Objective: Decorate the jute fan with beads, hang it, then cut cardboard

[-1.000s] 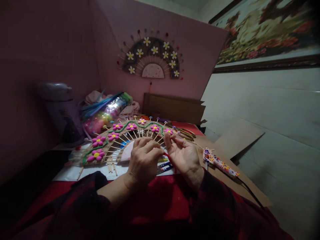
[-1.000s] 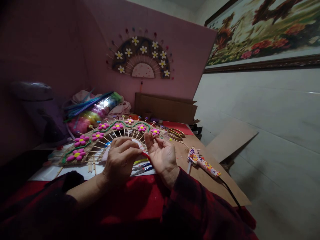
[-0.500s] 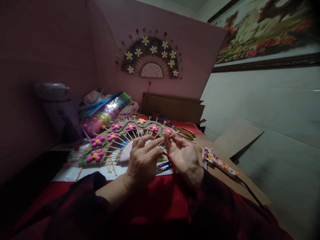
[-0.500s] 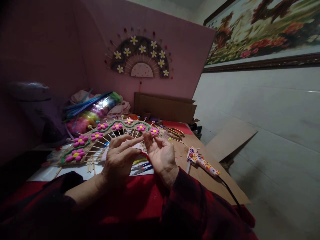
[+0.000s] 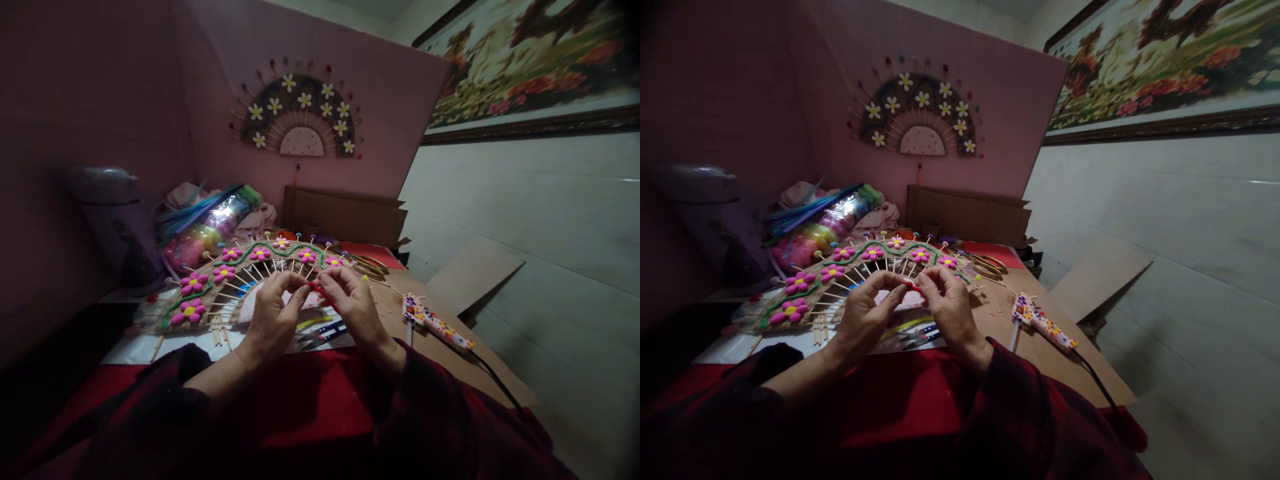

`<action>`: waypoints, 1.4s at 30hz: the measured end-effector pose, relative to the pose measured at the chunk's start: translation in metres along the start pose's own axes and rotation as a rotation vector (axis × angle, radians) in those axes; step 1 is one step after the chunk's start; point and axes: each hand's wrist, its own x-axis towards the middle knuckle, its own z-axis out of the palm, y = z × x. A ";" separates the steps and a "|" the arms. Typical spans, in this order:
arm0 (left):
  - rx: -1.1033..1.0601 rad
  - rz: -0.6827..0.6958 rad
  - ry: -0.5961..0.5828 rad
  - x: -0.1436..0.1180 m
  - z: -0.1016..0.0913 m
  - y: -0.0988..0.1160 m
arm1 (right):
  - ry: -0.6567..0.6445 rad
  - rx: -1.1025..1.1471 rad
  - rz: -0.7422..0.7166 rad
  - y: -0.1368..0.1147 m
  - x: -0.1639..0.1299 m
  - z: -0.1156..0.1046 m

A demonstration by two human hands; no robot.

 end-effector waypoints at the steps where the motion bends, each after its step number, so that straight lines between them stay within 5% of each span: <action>1: -0.011 -0.011 -0.001 0.000 0.000 0.000 | -0.033 -0.082 -0.031 0.001 -0.001 0.001; 10: -0.248 -0.162 -0.049 0.003 0.001 0.004 | -0.113 -0.090 -0.012 0.006 -0.008 0.004; 20: -0.280 -0.281 -0.076 0.006 0.002 -0.002 | -0.129 -0.619 -0.289 0.001 -0.006 -0.001; 27: 0.049 -0.073 -0.187 0.007 -0.002 0.003 | -0.193 -0.961 -0.538 0.003 -0.005 -0.011; 30: 0.199 0.055 -0.263 0.009 -0.008 0.006 | -0.228 -0.879 -0.571 0.004 -0.004 -0.013; 33: 0.089 0.092 -0.412 0.012 -0.016 0.007 | -0.219 -0.609 -0.490 0.003 -0.003 -0.013; 37: -0.331 -0.159 -0.519 0.013 -0.020 0.006 | -0.127 -0.236 -0.174 0.001 -0.001 -0.009; 42: -0.495 -0.373 -0.361 0.008 -0.011 0.005 | -0.122 -0.059 -0.013 0.001 -0.002 -0.002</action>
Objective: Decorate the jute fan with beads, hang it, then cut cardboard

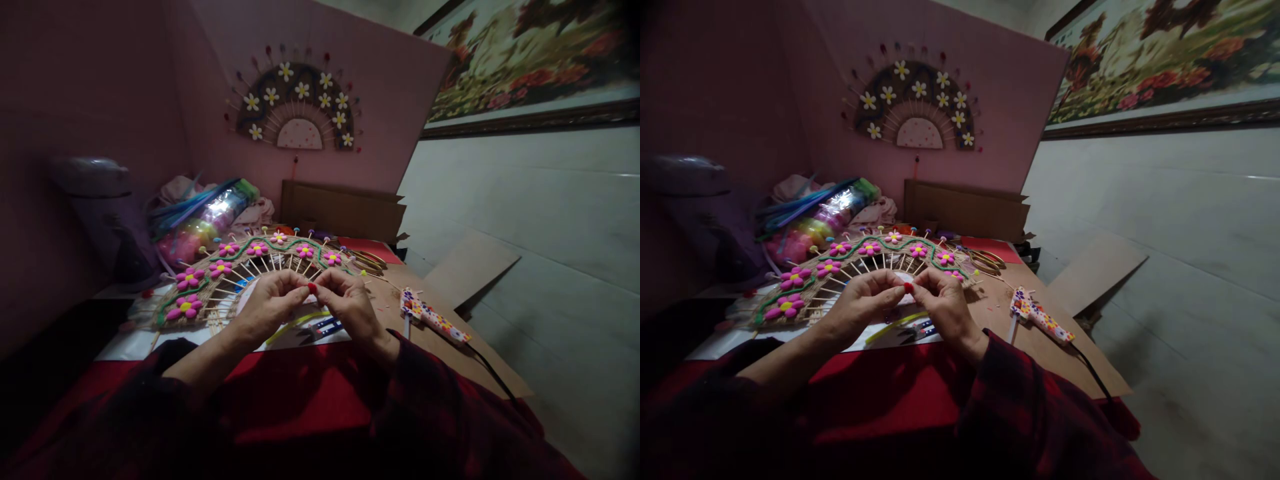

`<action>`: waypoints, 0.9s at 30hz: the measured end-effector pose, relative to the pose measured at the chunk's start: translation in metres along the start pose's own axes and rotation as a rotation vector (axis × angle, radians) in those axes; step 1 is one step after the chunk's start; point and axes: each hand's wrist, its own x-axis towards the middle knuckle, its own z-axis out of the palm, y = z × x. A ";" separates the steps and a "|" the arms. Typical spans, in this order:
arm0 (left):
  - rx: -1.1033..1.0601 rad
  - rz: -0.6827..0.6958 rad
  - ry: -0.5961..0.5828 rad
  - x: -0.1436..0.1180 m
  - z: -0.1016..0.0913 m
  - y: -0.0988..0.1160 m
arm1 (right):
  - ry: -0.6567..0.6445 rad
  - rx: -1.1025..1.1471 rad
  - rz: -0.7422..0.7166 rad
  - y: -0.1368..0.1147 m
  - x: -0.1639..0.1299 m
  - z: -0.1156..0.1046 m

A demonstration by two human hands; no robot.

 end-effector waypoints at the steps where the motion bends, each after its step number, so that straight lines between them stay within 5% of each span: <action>1: 0.017 0.027 0.040 0.000 0.002 -0.001 | 0.008 -0.006 -0.005 0.001 -0.001 0.002; 8: 0.283 0.283 0.196 -0.003 0.008 -0.009 | -0.011 0.090 0.045 0.003 -0.008 0.009; 20: 0.289 0.345 0.234 -0.002 0.006 -0.008 | -0.093 -0.310 -0.161 0.004 -0.008 0.000; 27: 0.551 0.433 0.171 -0.003 0.001 -0.001 | -0.145 -0.417 -0.245 -0.001 -0.002 -0.008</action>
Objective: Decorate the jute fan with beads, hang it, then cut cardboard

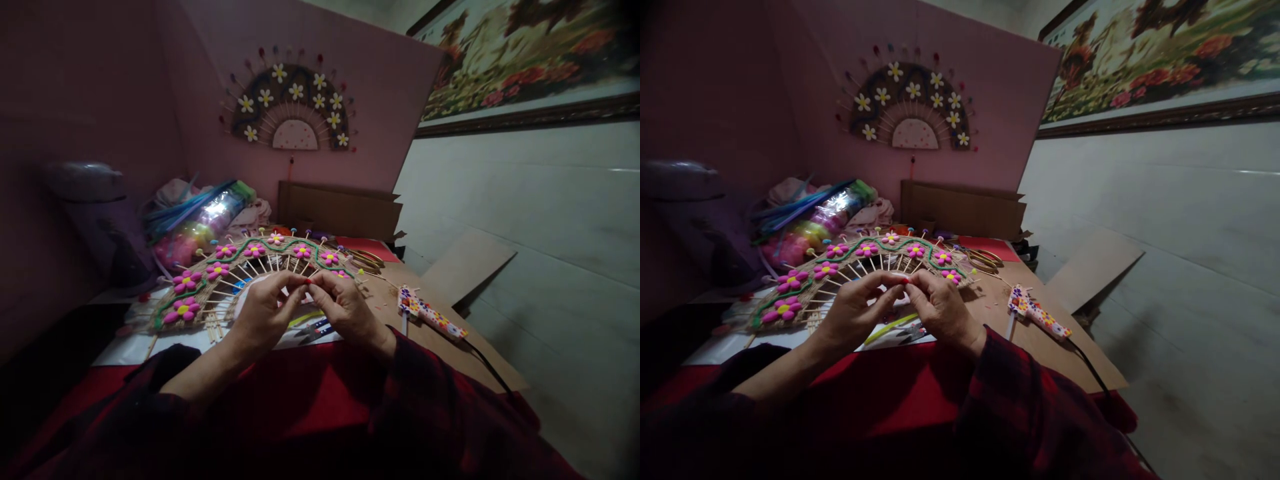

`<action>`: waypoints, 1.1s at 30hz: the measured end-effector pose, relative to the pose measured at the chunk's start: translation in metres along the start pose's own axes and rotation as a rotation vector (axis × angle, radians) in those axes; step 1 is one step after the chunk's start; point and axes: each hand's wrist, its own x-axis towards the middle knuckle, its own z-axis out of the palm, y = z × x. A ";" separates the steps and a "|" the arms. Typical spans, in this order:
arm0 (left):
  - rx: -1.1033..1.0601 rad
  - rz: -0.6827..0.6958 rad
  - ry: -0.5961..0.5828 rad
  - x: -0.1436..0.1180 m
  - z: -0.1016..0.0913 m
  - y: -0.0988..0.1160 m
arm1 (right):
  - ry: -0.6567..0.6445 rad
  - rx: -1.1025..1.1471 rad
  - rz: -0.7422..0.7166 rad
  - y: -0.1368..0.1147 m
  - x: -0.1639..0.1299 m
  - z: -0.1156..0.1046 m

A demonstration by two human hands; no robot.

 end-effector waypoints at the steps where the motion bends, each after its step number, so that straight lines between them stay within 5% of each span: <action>1: 0.049 0.040 -0.025 0.001 -0.002 -0.001 | -0.021 -0.027 -0.004 0.000 0.001 -0.001; 8: 0.260 0.244 -0.155 0.008 -0.013 -0.006 | -0.126 -0.105 -0.042 0.001 0.003 -0.008; 18: 0.222 0.189 -0.001 0.001 0.001 -0.002 | 0.063 0.052 0.059 0.003 0.000 0.005; 24: -0.004 -0.073 -0.233 0.008 -0.011 -0.001 | -0.091 -0.032 0.029 0.002 0.004 -0.005; 29: -0.374 -0.497 -0.087 0.009 -0.009 0.008 | -0.023 -0.051 0.000 -0.001 0.003 -0.003; 33: -0.550 -0.599 -0.014 0.009 -0.003 0.009 | 0.002 -0.103 -0.025 -0.002 0.001 0.001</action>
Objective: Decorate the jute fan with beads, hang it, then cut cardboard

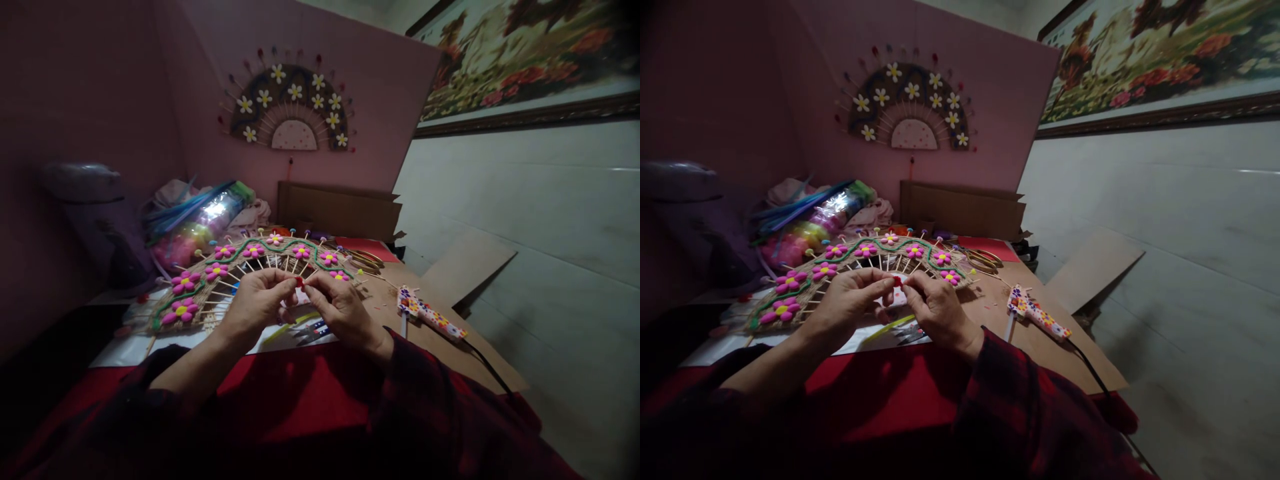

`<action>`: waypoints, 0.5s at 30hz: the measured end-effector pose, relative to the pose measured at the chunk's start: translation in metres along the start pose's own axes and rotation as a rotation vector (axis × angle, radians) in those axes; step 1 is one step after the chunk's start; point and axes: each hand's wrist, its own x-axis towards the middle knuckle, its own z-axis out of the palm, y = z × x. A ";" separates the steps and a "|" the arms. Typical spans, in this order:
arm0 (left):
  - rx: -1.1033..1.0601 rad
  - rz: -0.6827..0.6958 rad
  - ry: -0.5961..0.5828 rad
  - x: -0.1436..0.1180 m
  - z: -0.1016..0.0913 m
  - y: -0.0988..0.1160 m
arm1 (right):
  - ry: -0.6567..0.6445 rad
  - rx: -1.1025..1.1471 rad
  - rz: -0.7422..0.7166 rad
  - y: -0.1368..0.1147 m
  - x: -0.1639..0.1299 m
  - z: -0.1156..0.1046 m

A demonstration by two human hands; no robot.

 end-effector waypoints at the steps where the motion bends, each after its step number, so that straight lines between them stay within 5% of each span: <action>1: -0.022 -0.001 0.009 0.000 0.000 -0.001 | 0.005 -0.007 -0.010 0.000 0.000 0.001; 6: 0.134 0.075 0.074 0.001 -0.002 -0.009 | -0.005 -0.126 -0.109 0.003 -0.003 0.004; 11: 0.653 0.362 0.118 0.001 -0.005 -0.012 | -0.074 -0.399 -0.285 0.006 -0.004 0.004; 15: 0.816 0.520 -0.049 0.002 -0.008 -0.008 | -0.026 -0.424 -0.312 0.008 -0.002 -0.003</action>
